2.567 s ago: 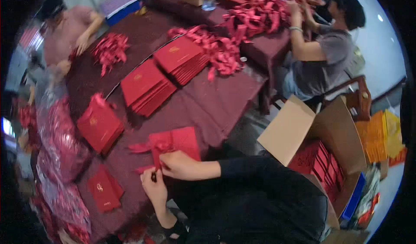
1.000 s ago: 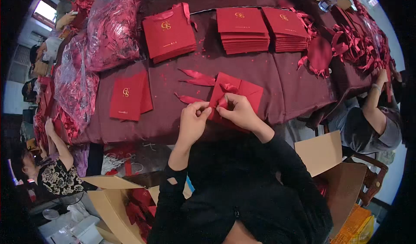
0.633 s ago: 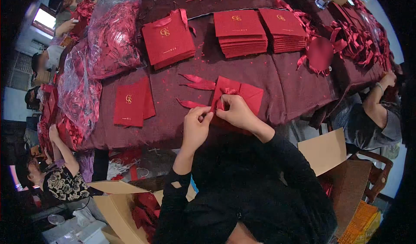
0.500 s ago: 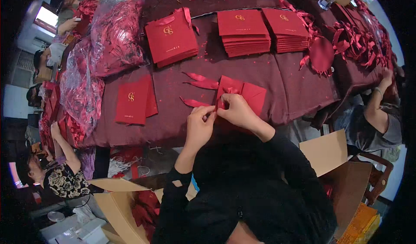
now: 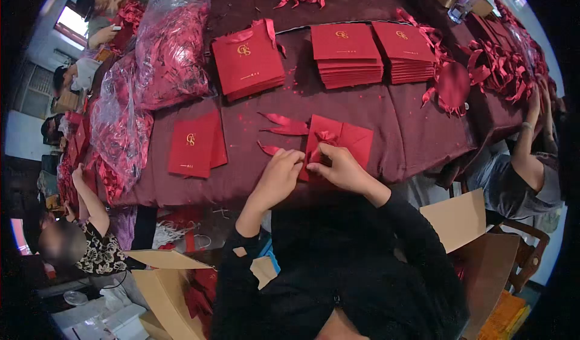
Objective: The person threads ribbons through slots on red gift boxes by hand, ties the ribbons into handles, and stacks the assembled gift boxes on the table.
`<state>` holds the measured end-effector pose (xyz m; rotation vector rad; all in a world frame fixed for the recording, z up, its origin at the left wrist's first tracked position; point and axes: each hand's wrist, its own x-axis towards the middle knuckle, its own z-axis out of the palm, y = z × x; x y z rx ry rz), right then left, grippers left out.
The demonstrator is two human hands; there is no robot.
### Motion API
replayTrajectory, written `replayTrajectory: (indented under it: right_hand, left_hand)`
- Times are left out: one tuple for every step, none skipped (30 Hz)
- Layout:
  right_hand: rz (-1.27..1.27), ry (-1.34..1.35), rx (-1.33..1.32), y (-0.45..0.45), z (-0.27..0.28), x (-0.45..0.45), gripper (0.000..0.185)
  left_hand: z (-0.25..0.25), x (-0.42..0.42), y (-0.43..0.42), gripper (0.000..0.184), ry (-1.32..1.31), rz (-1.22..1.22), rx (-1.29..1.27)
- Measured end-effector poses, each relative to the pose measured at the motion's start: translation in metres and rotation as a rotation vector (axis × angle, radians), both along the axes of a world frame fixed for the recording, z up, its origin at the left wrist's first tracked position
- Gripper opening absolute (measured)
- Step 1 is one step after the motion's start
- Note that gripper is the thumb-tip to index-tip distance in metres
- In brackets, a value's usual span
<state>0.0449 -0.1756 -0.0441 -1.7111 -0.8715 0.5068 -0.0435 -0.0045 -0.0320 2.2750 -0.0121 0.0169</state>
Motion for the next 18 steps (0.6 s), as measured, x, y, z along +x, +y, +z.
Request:
replayTrajectory:
  right_hand:
    - [-0.005, 0.001, 0.002, -0.001, -0.001, 0.0, 0.027]
    - [-0.024, 0.055, -0.014, -0.002, -0.002, 0.001, 0.029]
    - [-0.044, 0.111, -0.029, -0.004, -0.003, 0.001, 0.03]
    - [-0.052, 0.116, -0.024, -0.004, -0.005, 0.001, 0.03]
    - [-0.073, 0.164, -0.007, -0.005, -0.007, 0.002, 0.03]
    - [-0.093, 0.211, 0.012, -0.005, -0.008, 0.003, 0.03]
    - [-0.102, 0.215, 0.019, -0.005, -0.008, 0.003, 0.03]
    - [-0.079, 0.266, 0.027, -0.006, -0.005, 0.003, 0.03]
    - [-0.058, 0.318, 0.035, -0.007, -0.005, 0.003, 0.031]
    - [-0.068, 0.324, 0.043, -0.007, -0.007, 0.001, 0.031]
    - [-0.048, 0.363, 0.074, -0.007, -0.01, 0.001, 0.031]
    - [-0.028, 0.402, 0.105, -0.007, -0.011, 0.001, 0.032]
    - [-0.038, 0.405, 0.113, -0.008, -0.011, 0.001, 0.032]
    - [-0.034, 0.41, 0.105, -0.008, -0.01, 0.001, 0.032]
    - [-0.028, 0.414, 0.098, -0.008, -0.01, 0.001, 0.032]
    - [-0.036, 0.414, 0.107, -0.008, -0.011, 0.001, 0.032]
    - [-0.019, 0.346, 0.091, -0.008, -0.013, 0.002, 0.032]
    - [-0.002, 0.279, 0.075, -0.008, -0.014, 0.002, 0.031]
  left_hand:
    - [0.0, 0.001, 0.0, 0.017, 0.001, -0.005, 0.002]
    - [0.0, 0.003, 0.001, 0.016, 0.003, -0.03, 0.028]
    - [0.0, 0.004, 0.001, 0.015, 0.006, -0.056, 0.054]
    - [0.0, 0.003, -0.001, 0.015, 0.011, -0.065, 0.058]
    - [0.0, 0.002, -0.005, 0.012, -0.017, -0.039, 0.1]
    - [0.0, 0.001, -0.007, 0.01, -0.047, -0.014, 0.143]
    - [0.0, 0.001, -0.005, 0.01, -0.044, -0.023, 0.148]
    - [0.0, 0.0, -0.002, 0.009, -0.045, -0.047, 0.156]
    - [0.0, -0.001, 0.001, 0.009, -0.044, -0.072, 0.164]
    - [-0.001, -0.003, 0.003, 0.009, -0.039, -0.084, 0.17]
    - [-0.003, -0.004, 0.006, 0.008, -0.067, -0.078, 0.2]
    - [-0.003, -0.004, 0.009, 0.007, -0.096, -0.073, 0.229]
    - [-0.001, -0.006, 0.016, 0.007, -0.123, -0.027, 0.266]
    - [0.002, -0.009, 0.027, 0.006, -0.15, 0.02, 0.304]
    - [0.003, -0.014, 0.039, 0.005, -0.142, 0.06, 0.361]
    - [0.003, -0.02, 0.051, 0.005, -0.157, 0.078, 0.395]
    - [0.004, -0.026, 0.062, 0.005, -0.172, 0.099, 0.427]
    - [0.005, -0.032, 0.072, 0.004, -0.128, 0.155, 0.49]
